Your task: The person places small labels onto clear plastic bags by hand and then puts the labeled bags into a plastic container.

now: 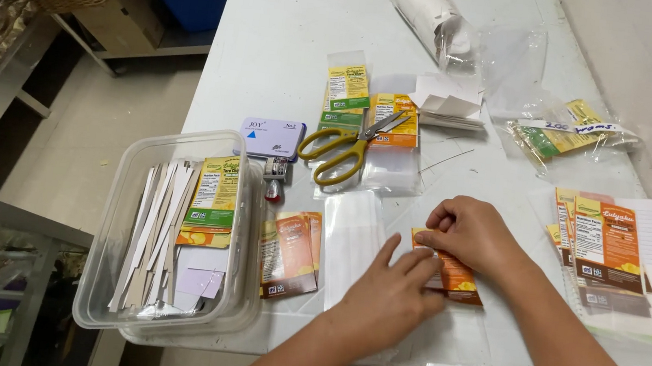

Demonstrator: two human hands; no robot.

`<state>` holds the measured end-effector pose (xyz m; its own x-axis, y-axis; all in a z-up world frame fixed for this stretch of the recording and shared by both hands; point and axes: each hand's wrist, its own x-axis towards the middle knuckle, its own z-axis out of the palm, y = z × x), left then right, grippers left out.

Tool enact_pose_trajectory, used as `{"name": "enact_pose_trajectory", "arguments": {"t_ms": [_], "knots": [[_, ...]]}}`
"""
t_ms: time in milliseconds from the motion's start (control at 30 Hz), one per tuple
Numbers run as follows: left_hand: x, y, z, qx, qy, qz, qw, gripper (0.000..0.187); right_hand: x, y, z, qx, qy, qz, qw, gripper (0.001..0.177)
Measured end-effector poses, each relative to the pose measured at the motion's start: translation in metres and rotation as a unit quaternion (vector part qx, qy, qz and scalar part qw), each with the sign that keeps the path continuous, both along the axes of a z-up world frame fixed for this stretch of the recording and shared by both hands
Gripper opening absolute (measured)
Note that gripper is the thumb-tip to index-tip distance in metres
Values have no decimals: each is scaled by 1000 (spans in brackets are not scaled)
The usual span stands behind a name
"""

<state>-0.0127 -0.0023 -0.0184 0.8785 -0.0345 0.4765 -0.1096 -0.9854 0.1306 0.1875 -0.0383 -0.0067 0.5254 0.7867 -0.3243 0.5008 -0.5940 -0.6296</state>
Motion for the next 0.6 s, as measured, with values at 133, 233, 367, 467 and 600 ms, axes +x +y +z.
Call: {"name": "enact_pose_trajectory", "arguments": {"t_ms": [133,233,367,467,600], "knots": [[15,16,-6,41,-7,21,999,22,-4,-1,19,-57,63,-12,996,12],[27,20,-29,23,68,47,996,8,6,-7,-13,10,3,45,999,23],[28,14,-30,48,25,62,997,4,0,-13,-9,24,4,40,999,18],[18,-1,-18,-11,15,26,999,7,9,-8,-20,38,7,36,999,16],[-11,-28,2,-136,192,-123,964,20,6,-18,-50,125,-109,98,981,21]]}}
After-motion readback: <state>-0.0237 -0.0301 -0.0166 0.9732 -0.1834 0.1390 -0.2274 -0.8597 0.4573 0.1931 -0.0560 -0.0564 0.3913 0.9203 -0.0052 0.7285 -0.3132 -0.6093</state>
